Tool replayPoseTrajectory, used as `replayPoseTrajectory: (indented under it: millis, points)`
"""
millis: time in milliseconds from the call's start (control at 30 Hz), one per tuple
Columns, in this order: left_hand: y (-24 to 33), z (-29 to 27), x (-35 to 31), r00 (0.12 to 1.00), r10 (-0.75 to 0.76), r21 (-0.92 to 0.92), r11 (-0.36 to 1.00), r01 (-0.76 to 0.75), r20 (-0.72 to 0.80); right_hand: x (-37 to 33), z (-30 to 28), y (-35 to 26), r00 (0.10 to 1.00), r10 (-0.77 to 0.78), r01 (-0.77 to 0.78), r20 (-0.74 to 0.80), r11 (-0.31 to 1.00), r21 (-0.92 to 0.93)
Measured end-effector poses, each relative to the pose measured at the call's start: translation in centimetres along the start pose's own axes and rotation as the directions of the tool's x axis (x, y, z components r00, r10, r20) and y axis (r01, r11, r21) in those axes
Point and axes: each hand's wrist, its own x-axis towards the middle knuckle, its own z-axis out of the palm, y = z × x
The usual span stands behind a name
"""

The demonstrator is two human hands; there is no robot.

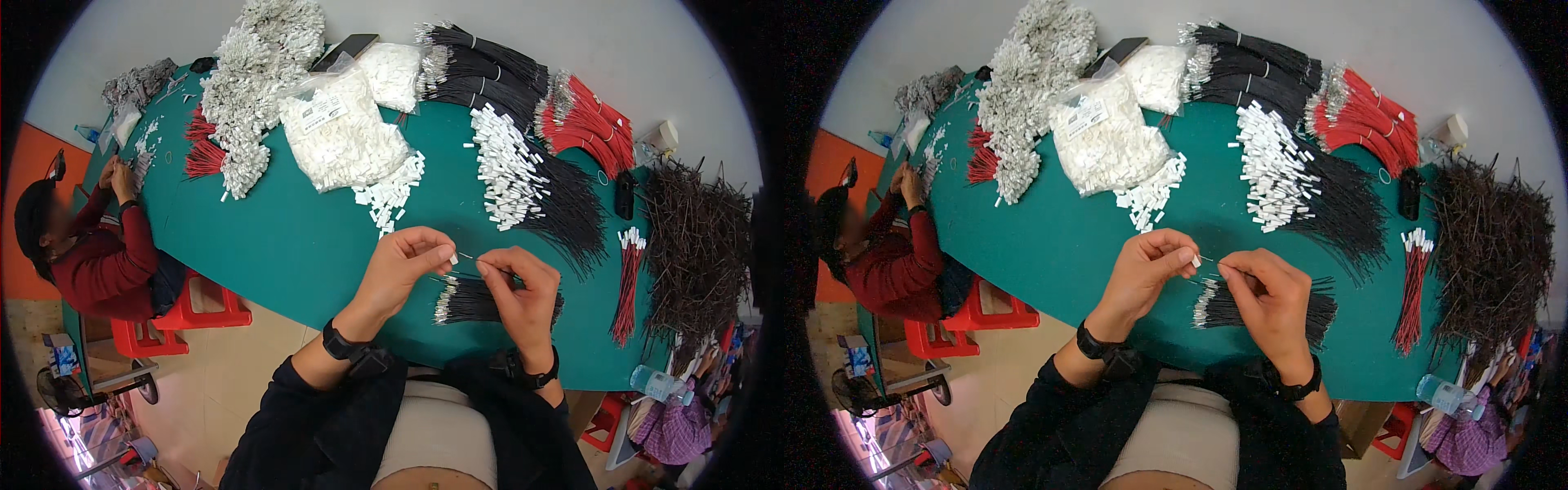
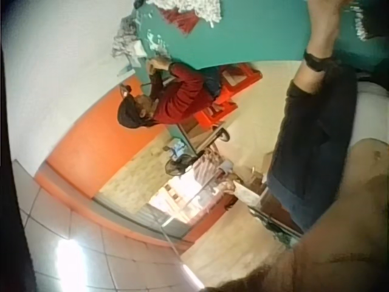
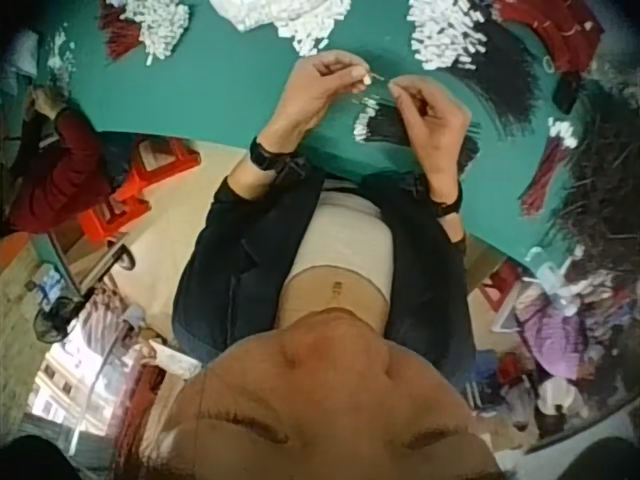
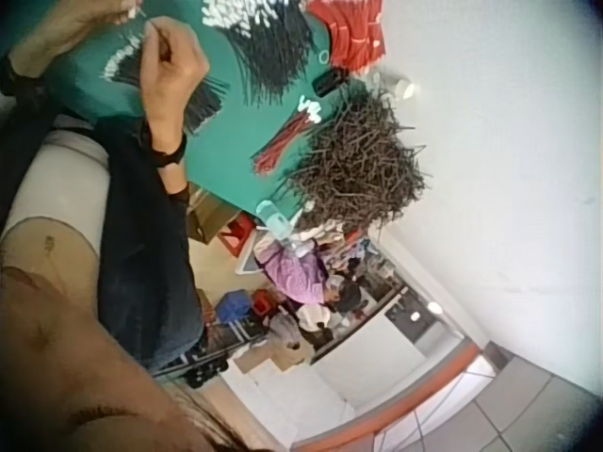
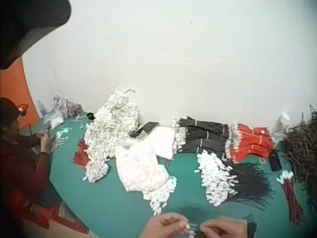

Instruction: Assembling small white plastic clips onto bundles of black wires on a workbench.

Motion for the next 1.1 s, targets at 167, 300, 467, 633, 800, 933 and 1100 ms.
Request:
replayPoseTrajectory:
  millis: [167,300,467,633,800,933,1100]
  points:
    - [-0.1,0.1,-0.2,0.996,0.077,0.044,0.996,-0.075,-0.034,0.0,0.1,-0.1,1.000,0.011,-0.011,0.002,1.000,-0.012]
    - [0.5,0.5,-0.5,0.998,0.004,0.007,1.000,-0.004,-0.060,0.0,0.2,-0.1,1.000,0.008,-0.008,-0.010,1.000,0.000]
    - [0.8,0.8,-0.5,0.997,0.006,0.032,0.999,-0.003,-0.079,0.0,0.1,0.2,0.998,-0.052,0.050,-0.028,0.997,-0.054]
    - [0.8,0.3,-0.5,0.998,0.015,0.029,0.999,-0.013,-0.067,-0.2,0.1,0.2,0.998,-0.060,0.059,-0.023,0.996,-0.065]
    - [0.7,0.3,-0.5,0.998,0.024,0.029,0.999,-0.023,-0.057,-0.2,0.1,0.3,0.998,-0.059,0.058,-0.006,0.996,-0.067]
    - [0.9,0.4,-0.5,0.999,0.011,0.042,0.999,-0.010,-0.042,-0.2,0.1,0.3,0.998,-0.069,0.069,-0.005,0.995,-0.072]
    - [1.1,0.4,-0.7,0.999,-0.006,0.053,0.999,0.008,-0.050,-0.3,0.1,0.3,0.997,-0.073,0.072,-0.002,0.993,-0.090]
